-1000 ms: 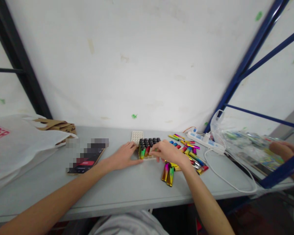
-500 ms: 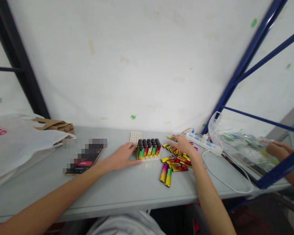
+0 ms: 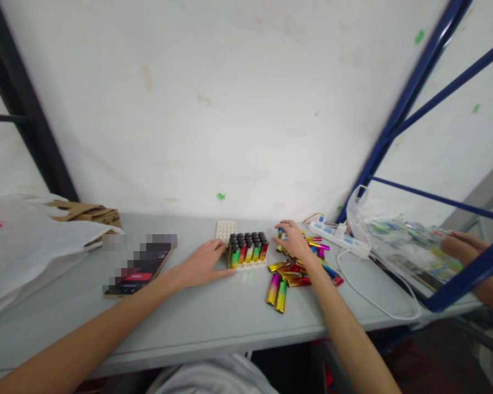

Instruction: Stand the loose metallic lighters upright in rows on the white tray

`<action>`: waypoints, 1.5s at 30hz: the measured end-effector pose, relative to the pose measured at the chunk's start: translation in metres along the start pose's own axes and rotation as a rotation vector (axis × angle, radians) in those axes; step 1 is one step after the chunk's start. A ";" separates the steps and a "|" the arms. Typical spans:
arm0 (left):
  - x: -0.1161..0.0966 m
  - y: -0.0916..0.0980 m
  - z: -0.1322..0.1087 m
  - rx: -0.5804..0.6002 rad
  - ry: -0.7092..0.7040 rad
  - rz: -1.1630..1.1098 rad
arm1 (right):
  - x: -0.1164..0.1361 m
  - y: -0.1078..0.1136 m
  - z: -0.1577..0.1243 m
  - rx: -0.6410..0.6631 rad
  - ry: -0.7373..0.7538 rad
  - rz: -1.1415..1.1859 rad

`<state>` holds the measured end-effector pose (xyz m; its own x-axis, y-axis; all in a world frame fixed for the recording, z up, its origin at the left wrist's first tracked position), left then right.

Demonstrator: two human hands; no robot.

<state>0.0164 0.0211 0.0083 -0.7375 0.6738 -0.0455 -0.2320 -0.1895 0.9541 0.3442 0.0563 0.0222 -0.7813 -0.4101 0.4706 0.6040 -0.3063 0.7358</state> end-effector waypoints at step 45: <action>0.001 -0.002 -0.001 -0.010 -0.015 -0.001 | 0.067 0.017 -0.006 -0.091 0.036 0.021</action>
<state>0.0152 0.0216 0.0058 -0.7277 0.6846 -0.0422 -0.2396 -0.1960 0.9509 0.3033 0.0186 0.0630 -0.7631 -0.4476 0.4662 0.6332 -0.3733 0.6780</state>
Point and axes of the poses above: each hand's wrist, its own z-axis towards the middle knuckle, its own y-axis out of the back of the hand, x = y × z, the point moved 1 cm from there along z, towards the middle knuckle, and after that the axes turned 12 degrees about z, right-handed, at the moved point
